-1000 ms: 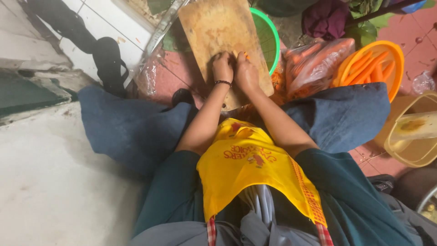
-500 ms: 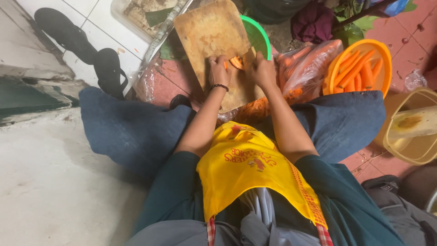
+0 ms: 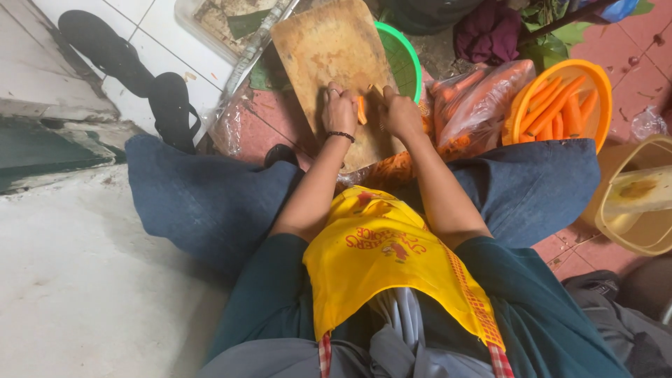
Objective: Peeling and chopping carrots on a cutting board while sitting on the floor.
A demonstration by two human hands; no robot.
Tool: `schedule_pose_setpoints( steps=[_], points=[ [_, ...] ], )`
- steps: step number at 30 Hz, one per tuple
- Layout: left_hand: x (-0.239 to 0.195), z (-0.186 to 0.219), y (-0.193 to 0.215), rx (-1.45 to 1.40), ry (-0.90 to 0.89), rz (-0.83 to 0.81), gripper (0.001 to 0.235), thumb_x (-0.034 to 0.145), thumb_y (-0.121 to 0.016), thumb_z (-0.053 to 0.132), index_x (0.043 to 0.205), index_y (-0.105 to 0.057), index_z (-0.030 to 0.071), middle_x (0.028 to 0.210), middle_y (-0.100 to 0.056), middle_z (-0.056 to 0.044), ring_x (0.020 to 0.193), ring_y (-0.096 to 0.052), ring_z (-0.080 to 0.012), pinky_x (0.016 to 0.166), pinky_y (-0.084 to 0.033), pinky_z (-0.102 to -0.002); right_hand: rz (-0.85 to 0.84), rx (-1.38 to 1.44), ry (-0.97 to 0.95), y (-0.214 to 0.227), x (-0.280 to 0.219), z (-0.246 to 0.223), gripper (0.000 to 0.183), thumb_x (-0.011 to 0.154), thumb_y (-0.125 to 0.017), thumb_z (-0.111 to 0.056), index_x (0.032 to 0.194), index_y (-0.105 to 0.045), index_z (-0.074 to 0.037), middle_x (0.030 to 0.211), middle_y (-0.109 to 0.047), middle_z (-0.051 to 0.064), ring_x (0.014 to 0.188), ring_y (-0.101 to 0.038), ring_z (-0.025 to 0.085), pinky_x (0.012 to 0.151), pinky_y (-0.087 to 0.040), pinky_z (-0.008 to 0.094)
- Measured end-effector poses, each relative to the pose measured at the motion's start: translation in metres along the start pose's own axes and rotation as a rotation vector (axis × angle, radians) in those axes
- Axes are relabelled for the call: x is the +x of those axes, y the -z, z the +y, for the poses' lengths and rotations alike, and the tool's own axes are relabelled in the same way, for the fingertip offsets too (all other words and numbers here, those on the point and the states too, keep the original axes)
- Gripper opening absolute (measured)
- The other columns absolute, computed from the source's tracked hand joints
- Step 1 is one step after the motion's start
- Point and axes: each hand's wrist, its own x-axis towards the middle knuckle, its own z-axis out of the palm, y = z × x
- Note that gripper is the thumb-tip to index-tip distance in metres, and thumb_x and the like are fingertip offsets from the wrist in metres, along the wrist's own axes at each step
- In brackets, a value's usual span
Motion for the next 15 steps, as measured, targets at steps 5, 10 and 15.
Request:
schedule_pose_setpoints(
  steps=[5,10,15],
  points=[
    [0.003,0.013,0.001,0.008,0.152,-0.063,0.021,0.082,-0.085,0.025,0.082,-0.071,0.010,0.113,-0.054,-0.012,0.108,-0.057,-0.0323,0.081,-0.052,-0.046,0.015,0.156,0.056,-0.010,-0.001,-0.003,0.027,0.093,-0.070,-0.023,0.098,-0.053,-0.004,0.081,-0.068,0.028,0.079,-0.065,0.051,0.068,-0.050,0.060],
    [0.001,-0.013,-0.029,-0.108,0.206,-0.120,0.023,0.072,-0.090,0.025,0.082,-0.074,0.013,0.111,-0.057,-0.011,0.106,-0.060,-0.0306,0.089,-0.053,-0.042,0.023,0.125,0.042,-0.007,-0.001,-0.003,0.022,0.093,-0.068,-0.014,0.103,-0.052,-0.004,0.082,-0.068,0.027,0.081,-0.066,0.050,0.070,-0.050,0.060],
    [0.003,-0.002,-0.007,-0.088,0.240,-0.040,0.025,0.065,-0.090,0.016,0.083,-0.073,0.015,0.113,-0.057,-0.013,0.106,-0.059,-0.0340,0.087,-0.051,-0.043,0.077,0.146,0.098,0.002,0.000,-0.007,0.025,0.088,-0.069,-0.014,0.104,-0.053,-0.004,0.081,-0.068,0.028,0.080,-0.066,0.051,0.068,-0.050,0.060]
  ],
)
